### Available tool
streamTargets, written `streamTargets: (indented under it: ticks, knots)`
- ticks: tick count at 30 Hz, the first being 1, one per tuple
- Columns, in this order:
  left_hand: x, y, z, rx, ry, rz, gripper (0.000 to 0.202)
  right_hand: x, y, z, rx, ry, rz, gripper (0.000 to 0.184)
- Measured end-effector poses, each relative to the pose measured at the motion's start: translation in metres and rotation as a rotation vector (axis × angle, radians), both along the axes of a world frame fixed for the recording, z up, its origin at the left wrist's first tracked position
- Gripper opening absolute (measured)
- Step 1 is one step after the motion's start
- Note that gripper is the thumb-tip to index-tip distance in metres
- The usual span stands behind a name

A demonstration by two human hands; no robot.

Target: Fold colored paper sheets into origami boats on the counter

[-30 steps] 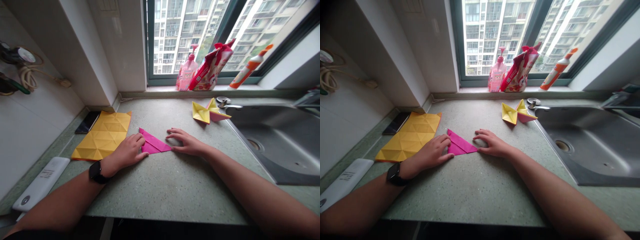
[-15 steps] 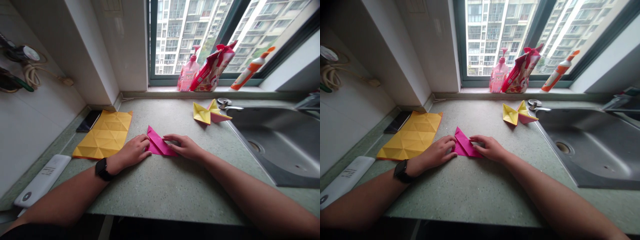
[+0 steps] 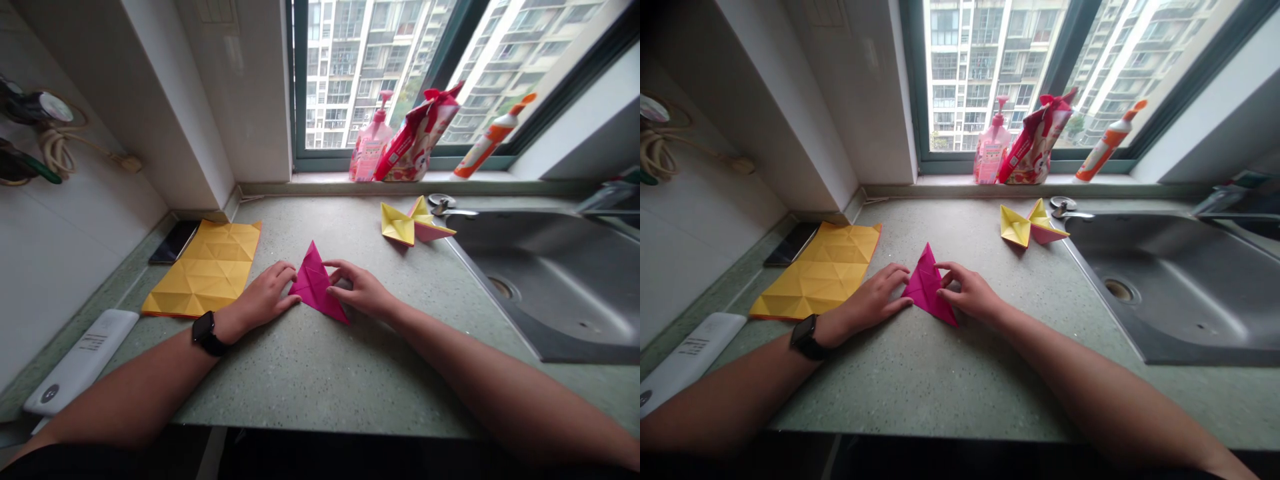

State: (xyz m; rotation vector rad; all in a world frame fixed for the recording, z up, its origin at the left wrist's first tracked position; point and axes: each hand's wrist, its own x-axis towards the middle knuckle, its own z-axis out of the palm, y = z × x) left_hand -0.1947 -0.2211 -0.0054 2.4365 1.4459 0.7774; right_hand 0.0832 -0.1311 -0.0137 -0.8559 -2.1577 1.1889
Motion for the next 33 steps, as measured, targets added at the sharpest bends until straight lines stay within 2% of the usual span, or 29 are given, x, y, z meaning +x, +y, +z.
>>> streamTargets:
  ticks: [5, 8, 12, 15, 18, 22, 25, 30, 33]
  knots:
    - [0.0, 0.002, -0.008, 0.093, -0.052, 0.096, 0.077, -0.004, -0.002, 0.003, -0.139, 0.21, -0.074, 0.052]
    - [0.0, 0.003, -0.008, 0.098, -0.026, 0.092, 0.085, -0.007, -0.006, 0.005, -0.124, 0.291, -0.066, 0.037]
    - [0.002, 0.003, -0.006, 0.107, -0.011, 0.086, 0.075, -0.008, -0.016, 0.009, 0.085, 0.272, -0.03, 0.017]
    - [0.002, 0.003, -0.005, 0.131, -0.002, 0.079, 0.072, -0.008, -0.023, 0.015, 0.238, 0.262, 0.056, 0.016]
    - [0.002, 0.003, -0.005, 0.124, 0.001, 0.079, 0.068, -0.007, -0.03, 0.021, 0.357, 0.291, 0.185, 0.024]
    - [0.002, 0.002, -0.004, 0.103, -0.02, 0.098, 0.063, -0.005, -0.035, 0.025, 0.426, 0.243, 0.312, 0.036]
    - [0.004, 0.002, -0.001, 0.044, -0.052, 0.085, 0.043, -0.001, -0.034, 0.024, 0.499, 0.191, 0.332, 0.044]
    - [0.004, 0.003, 0.006, -0.03, -0.085, 0.052, 0.015, 0.002, -0.026, 0.02, 0.626, 0.187, 0.381, 0.079]
    - [0.005, 0.003, 0.008, -0.033, -0.074, 0.033, 0.009, 0.0, -0.026, 0.017, 0.687, 0.146, 0.308, 0.076]
